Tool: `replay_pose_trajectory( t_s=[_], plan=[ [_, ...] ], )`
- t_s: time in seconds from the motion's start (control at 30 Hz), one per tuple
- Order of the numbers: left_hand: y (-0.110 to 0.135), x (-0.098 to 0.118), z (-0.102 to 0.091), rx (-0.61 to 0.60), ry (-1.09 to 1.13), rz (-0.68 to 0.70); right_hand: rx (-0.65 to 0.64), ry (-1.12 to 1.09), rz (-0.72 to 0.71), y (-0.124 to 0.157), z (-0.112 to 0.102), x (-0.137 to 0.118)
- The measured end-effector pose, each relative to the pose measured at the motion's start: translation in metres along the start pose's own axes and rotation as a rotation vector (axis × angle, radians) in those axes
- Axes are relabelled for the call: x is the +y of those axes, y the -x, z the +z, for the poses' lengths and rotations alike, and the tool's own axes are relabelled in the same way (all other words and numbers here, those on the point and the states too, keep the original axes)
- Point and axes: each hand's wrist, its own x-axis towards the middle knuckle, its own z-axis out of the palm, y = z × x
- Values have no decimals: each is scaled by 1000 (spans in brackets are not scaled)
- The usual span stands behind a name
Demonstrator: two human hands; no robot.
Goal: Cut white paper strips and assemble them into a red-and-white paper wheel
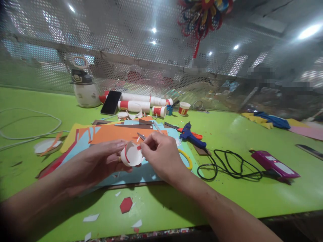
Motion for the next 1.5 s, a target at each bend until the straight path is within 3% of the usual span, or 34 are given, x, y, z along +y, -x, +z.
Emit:
replay_pose_trajectory(
  t_s=[0.23,0.6,0.8,0.97,1.5],
  plan=[
    [-2,-1,-2,-15,11,-11,16,37,-46,0,2,-1],
    [-1,0,0,17,6,-16,-6,-103,5,-2,-1,2],
    [-2,1,0,2,13,3,-83,-159,41,-4,-12,-1],
    [-1,1,1,24,19,5,-198,-90,84,-4,-8,-1],
    [0,-1,4,30,9,5,-164,-36,82,-2,-2,-2]
  ],
)
